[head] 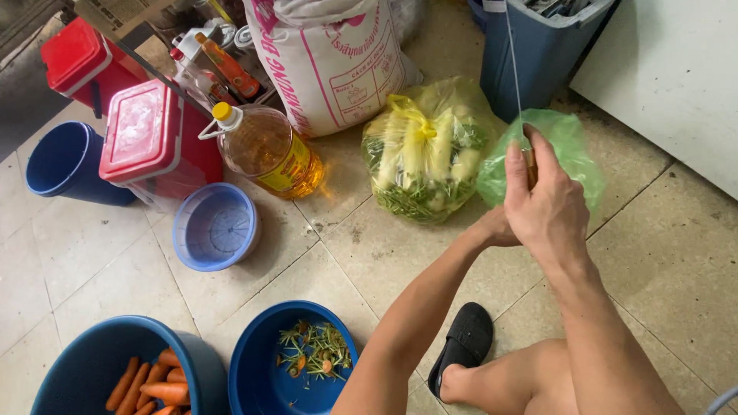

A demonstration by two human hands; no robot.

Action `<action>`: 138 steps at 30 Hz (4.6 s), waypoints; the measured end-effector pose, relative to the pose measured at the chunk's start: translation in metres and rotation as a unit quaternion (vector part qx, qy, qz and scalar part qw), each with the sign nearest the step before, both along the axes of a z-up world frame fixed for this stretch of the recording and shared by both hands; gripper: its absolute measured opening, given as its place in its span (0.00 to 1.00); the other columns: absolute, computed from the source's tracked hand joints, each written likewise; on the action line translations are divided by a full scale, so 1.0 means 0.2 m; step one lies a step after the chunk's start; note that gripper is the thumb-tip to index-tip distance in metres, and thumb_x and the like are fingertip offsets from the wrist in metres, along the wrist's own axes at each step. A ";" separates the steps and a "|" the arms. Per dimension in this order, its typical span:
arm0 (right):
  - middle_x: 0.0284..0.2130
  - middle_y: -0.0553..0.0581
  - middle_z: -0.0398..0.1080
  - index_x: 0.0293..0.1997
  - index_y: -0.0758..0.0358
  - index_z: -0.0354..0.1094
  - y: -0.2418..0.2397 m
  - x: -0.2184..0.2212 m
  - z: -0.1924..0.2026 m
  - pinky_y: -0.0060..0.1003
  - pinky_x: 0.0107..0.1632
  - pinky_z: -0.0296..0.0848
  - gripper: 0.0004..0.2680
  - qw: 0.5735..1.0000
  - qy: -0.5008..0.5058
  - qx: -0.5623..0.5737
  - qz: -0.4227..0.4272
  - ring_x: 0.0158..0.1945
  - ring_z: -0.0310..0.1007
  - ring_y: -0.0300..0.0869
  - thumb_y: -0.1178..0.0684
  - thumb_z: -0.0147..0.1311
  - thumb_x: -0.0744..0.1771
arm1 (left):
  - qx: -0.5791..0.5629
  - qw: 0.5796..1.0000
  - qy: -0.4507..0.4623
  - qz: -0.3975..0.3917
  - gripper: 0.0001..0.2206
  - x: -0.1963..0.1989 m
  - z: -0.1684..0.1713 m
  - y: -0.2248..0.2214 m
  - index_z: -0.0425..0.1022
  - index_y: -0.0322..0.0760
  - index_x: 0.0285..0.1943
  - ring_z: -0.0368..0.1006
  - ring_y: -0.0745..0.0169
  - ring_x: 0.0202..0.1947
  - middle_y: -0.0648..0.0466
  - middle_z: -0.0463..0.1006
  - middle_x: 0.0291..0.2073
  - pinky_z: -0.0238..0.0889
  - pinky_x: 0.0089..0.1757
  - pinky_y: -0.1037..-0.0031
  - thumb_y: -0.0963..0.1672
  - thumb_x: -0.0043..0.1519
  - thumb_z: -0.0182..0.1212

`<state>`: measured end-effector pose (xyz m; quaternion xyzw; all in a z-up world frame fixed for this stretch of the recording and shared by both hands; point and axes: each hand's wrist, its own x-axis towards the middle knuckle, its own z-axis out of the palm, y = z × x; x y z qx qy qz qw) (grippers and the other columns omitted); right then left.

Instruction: Trim the green tops off white radishes using a knife and transfer them to a separate bowl.

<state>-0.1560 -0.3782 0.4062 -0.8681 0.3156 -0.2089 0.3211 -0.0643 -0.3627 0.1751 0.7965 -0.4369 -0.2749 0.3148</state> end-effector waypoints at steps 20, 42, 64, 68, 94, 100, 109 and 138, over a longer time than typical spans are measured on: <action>0.10 0.47 0.59 0.74 0.52 0.54 -0.03 0.09 -0.04 0.38 0.15 0.61 0.25 0.966 0.243 0.091 -0.006 0.09 0.55 0.37 0.32 0.37 0.70 | 0.151 0.916 -0.240 0.283 0.31 1.14 -0.38 -0.18 0.55 0.27 0.71 0.44 0.34 0.74 0.36 0.53 0.73 0.42 0.65 0.46 0.49 0.62 0.56; 0.24 0.63 0.78 0.70 0.44 0.59 0.33 0.26 0.16 0.53 0.39 0.77 0.22 0.963 0.254 0.048 0.076 0.33 0.81 0.60 0.33 0.39 0.69 | 0.154 0.936 -0.301 0.098 0.17 1.06 -0.43 0.02 0.74 0.42 0.54 0.79 0.42 0.41 0.40 0.71 0.53 0.75 0.38 0.59 0.43 0.54 0.65; 0.44 0.69 0.76 0.68 0.53 0.64 0.48 0.18 0.11 0.60 0.53 0.69 0.21 0.979 0.119 -0.019 0.162 0.49 0.73 0.69 0.35 0.43 0.71 | -0.225 0.882 0.056 0.409 0.28 -0.14 -0.18 1.35 0.61 0.29 0.58 0.69 0.47 0.47 0.40 0.65 0.52 0.68 0.45 0.59 0.44 0.52 0.70; 0.44 0.67 0.76 0.70 0.52 0.61 0.55 0.16 0.12 0.59 0.54 0.70 0.22 0.970 0.175 -0.007 0.171 0.51 0.75 0.64 0.32 0.40 0.71 | -0.351 0.803 0.291 0.383 0.25 -0.06 -0.36 1.41 0.63 0.30 0.64 0.71 0.59 0.53 0.45 0.72 0.57 0.69 0.52 0.71 0.46 0.62 0.66; 0.48 0.72 0.74 0.67 0.55 0.65 0.54 0.08 0.14 0.57 0.56 0.69 0.22 0.975 0.050 0.016 0.218 0.55 0.71 0.66 0.34 0.43 0.71 | 0.174 0.917 -0.145 0.329 0.32 0.13 -0.26 1.21 0.80 0.28 0.42 0.79 0.37 0.39 0.34 0.80 0.35 0.72 0.41 0.54 0.62 0.59 0.58; 0.50 0.63 0.77 0.69 0.43 0.63 0.51 0.16 0.10 0.56 0.58 0.70 0.23 0.970 0.156 0.061 0.176 0.56 0.73 0.64 0.30 0.41 0.67 | 0.163 0.946 -0.192 0.206 0.15 0.32 -0.28 1.23 0.83 0.37 0.32 0.78 0.35 0.36 0.37 0.81 0.32 0.73 0.42 0.54 0.51 0.56 0.58; 0.52 0.67 0.75 0.71 0.45 0.61 0.42 0.18 0.00 0.55 0.61 0.71 0.25 0.974 0.146 0.066 0.161 0.58 0.74 0.64 0.28 0.39 0.68 | -0.285 0.893 0.078 0.339 0.21 0.33 0.36 1.39 0.71 0.24 0.33 0.64 0.58 0.25 0.55 0.69 0.22 0.56 0.28 0.62 0.48 0.72 0.62; 0.39 0.56 0.75 0.46 0.61 0.73 0.41 0.19 -1.22 0.42 0.41 0.72 0.08 0.953 0.147 0.214 0.159 0.40 0.74 0.43 0.59 0.64 0.64 | 0.044 0.912 -0.219 0.345 0.22 -0.03 -0.16 1.28 0.78 0.41 0.44 0.68 0.40 0.57 0.42 0.73 0.51 0.65 0.54 0.54 0.54 0.47 0.66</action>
